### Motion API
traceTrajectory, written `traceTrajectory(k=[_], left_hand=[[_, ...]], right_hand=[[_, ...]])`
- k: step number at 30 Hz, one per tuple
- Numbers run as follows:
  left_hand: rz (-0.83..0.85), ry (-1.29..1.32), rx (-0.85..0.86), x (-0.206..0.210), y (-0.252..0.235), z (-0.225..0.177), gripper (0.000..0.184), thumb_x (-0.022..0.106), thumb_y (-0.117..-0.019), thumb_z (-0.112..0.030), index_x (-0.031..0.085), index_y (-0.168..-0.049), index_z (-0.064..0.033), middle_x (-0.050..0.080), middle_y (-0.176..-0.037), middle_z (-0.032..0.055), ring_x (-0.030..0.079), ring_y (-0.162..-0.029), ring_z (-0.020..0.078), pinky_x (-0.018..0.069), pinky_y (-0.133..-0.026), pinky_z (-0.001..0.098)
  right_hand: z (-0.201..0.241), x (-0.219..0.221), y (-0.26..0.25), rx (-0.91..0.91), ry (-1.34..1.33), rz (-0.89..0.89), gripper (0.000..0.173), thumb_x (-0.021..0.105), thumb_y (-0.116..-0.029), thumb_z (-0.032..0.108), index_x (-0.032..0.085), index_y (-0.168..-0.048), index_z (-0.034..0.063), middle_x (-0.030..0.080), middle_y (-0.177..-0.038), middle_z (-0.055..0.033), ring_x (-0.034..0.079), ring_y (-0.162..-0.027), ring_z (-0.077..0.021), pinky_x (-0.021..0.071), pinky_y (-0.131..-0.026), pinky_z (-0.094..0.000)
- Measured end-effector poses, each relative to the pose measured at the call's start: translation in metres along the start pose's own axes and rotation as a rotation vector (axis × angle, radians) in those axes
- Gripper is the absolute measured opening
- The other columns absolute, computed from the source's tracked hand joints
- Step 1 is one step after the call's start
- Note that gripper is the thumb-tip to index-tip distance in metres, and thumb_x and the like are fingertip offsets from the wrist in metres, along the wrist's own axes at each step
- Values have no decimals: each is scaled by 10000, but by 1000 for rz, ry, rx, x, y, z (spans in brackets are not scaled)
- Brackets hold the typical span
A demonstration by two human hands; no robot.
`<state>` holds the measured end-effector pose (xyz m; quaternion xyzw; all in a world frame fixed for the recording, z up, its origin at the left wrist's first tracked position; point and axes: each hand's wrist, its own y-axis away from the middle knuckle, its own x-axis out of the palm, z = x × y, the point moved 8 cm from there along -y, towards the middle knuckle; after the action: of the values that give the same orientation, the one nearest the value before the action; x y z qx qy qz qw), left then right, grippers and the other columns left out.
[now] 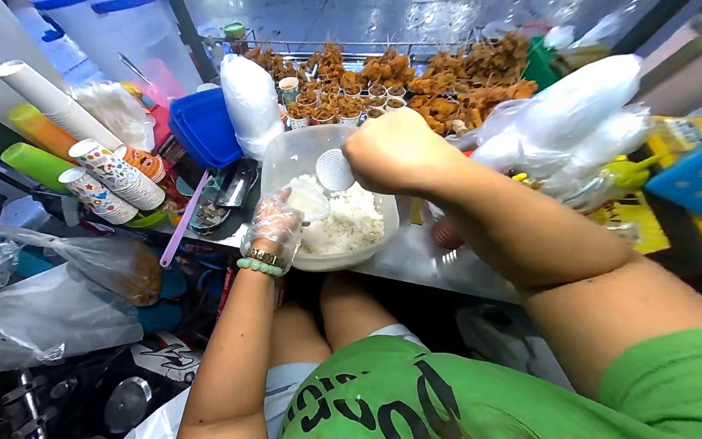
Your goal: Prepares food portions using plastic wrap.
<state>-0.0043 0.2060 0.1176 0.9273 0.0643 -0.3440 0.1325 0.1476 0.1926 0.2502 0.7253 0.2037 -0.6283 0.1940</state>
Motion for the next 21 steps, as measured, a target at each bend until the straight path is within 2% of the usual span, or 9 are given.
traceTrajectory(k=[1,3,5,7,9,13,14,18,21], left_hand=[[2,23,13,-1,2,0,673,709,-868,2,516,-1499,-132,652,-1213,228,676,-895,300,561,-805,450],[-12,32,28,-5,2,-8,653,718,-871,20,540,-1481,-129,648,-1211,206,671,-875,271,561,-800,422],[-42,-64,99,-12,4,-16,561,700,-882,9,603,-1422,-111,652,-1243,205,686,-954,292,568,-851,460],[-47,-303,188,-20,13,-21,385,659,-938,-42,680,-1320,-92,641,-1285,236,629,-1166,389,497,-991,572],[-51,-437,249,-25,19,-15,266,634,-981,-100,727,-1231,-101,665,-1241,239,613,-1188,434,472,-1001,619],[-73,175,469,-40,42,-30,327,553,-987,10,704,-1259,-88,739,-1051,43,621,-643,82,521,-561,236],[-53,389,574,-43,46,-35,348,566,-977,30,681,-1295,-55,744,-1018,40,611,-605,43,517,-530,189],[-4,591,756,-34,36,-21,859,791,-805,-122,344,-1533,-26,655,-1269,2,661,-1062,70,571,-907,273],[-8,556,623,14,54,1,483,741,-840,18,520,-1261,108,685,-1100,43,659,-1026,40,555,-915,230]], right_hand=[[-5,14,-7,-20,-17,-1,108,649,-931,16,701,-1015,-27,666,-1021,-278,651,-993,-487,478,-711,-627],[-8,50,-27,-125,-100,16,545,778,-886,92,639,-1412,138,495,-1447,-322,510,-1258,-550,444,-915,-699],[-2,81,-43,-268,-189,-44,515,846,-845,200,707,-1339,227,431,-1550,-267,483,-1305,-524,431,-957,-694],[1,101,-52,-320,-248,-36,183,743,-948,186,783,-1095,84,605,-1368,-224,566,-1239,-461,470,-937,-658],[-4,103,-57,-314,-338,-5,227,640,-1025,187,756,-1076,-1,693,-1180,-213,652,-1143,-411,510,-932,-619],[16,79,-38,-349,-696,-258,533,894,-807,276,709,-1185,-51,683,-1093,-221,678,-964,-329,567,-876,-495],[23,77,-33,-364,-755,-346,449,874,-827,242,725,-1136,-48,693,-1047,-201,683,-947,-305,572,-863,-472],[27,52,-14,-358,-925,-707,116,767,-860,40,731,-791,-46,683,-806,-146,673,-754,-226,568,-689,-384],[35,34,0,-383,-1022,-780,134,786,-845,53,739,-756,-35,696,-778,-130,673,-751,-180,549,-682,-326]])
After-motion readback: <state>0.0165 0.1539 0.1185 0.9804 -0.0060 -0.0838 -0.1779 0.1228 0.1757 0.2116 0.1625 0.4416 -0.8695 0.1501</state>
